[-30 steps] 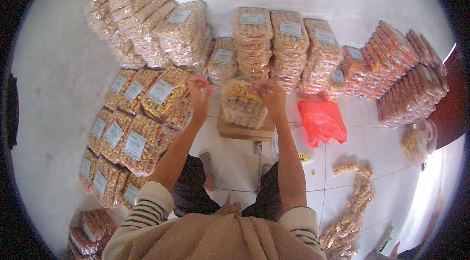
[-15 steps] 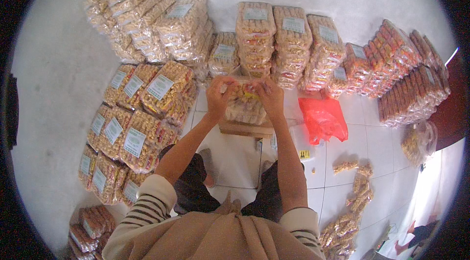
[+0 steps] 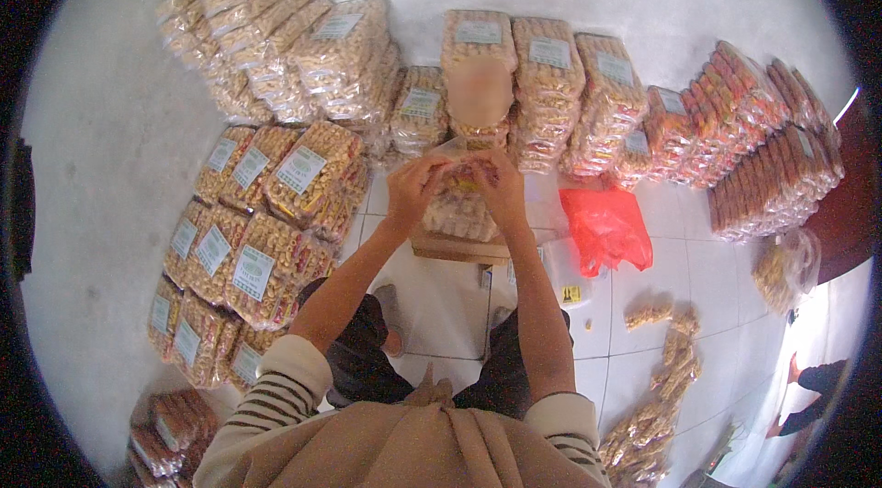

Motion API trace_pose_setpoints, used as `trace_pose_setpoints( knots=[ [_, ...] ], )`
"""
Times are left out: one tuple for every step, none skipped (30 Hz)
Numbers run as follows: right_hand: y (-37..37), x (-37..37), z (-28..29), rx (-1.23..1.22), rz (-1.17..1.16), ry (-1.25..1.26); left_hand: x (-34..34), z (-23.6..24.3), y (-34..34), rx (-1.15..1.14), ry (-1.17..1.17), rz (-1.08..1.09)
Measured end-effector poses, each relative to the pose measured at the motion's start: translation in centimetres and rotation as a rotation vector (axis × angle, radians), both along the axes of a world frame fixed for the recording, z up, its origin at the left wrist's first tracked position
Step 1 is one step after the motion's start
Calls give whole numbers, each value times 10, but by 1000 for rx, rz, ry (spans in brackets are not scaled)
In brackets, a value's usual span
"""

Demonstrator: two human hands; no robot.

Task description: The person organizes and packs snacks by hand into plastic bags.

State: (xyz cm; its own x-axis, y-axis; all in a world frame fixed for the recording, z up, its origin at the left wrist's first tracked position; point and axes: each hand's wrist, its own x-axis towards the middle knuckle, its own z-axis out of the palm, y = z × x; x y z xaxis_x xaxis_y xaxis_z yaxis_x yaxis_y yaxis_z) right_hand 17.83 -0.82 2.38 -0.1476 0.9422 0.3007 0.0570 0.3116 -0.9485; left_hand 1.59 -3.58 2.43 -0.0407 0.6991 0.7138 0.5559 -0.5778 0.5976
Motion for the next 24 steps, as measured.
trace_pose_setpoints(
  knots=[
    [0,0,0,3,5,-6,0,0,0,-4,10,11],
    [-1,0,0,6,9,-12,0,0,0,-35,-54,-3],
    [-3,-1,3,8,13,-19,2,1,-1,-67,-118,-19],
    [-5,-3,4,19,26,12,3,1,-1,-99,-182,-34],
    [-7,-6,5,30,38,42,2,2,-2,-108,-172,-35],
    [-9,-9,6,40,52,74,0,3,-2,-118,-161,-34],
    [-11,-11,9,37,16,36,-1,3,-3,-128,-150,-33],
    [-12,-12,11,34,-20,-1,-3,3,-4,-117,-133,-57],
    [-12,-12,13,32,-59,-38,-4,5,-4,-105,-116,-84],
    [-12,-12,13,36,-72,-33,-5,6,-3,-93,-98,-111],
    [-12,-12,11,39,-85,-27,-6,7,-2,-20,-73,-97],
    [-12,-12,11,41,-100,-21,-6,11,-1,52,-48,-84],
    [-11,-12,10,26,-87,-5,-6,15,0,124,-24,-72],
    [-11,-11,10,12,-74,11,-5,19,1,150,-21,-16],
    [-11,-10,10,-2,-60,27,-2,23,2,178,-18,41],
    [-9,-9,8,-13,-53,39,-2,23,4,144,-28,21],
    [-7,-6,4,-24,-46,51,-2,23,5,110,-38,1],
    [-7,-8,6,-35,-33,63,-8,17,8,16,-60,-90],
    [-8,-9,7,-23,-38,46,-12,10,9,-78,-81,-180],
    [-9,-10,8,-11,-43,29,-15,3,11,-111,-106,-182],
    [-11,-9,12,3,-54,10,-15,0,12,-143,-131,-191],
    [-9,-8,9,-9,-41,27,-15,-2,13,-174,-156,-199],
    [-5,-6,3,-20,-28,45,-14,-5,14,-149,-183,-179],
    [-4,-6,2,-35,-15,62,-11,-5,13,-129,-210,-159]
  ],
)
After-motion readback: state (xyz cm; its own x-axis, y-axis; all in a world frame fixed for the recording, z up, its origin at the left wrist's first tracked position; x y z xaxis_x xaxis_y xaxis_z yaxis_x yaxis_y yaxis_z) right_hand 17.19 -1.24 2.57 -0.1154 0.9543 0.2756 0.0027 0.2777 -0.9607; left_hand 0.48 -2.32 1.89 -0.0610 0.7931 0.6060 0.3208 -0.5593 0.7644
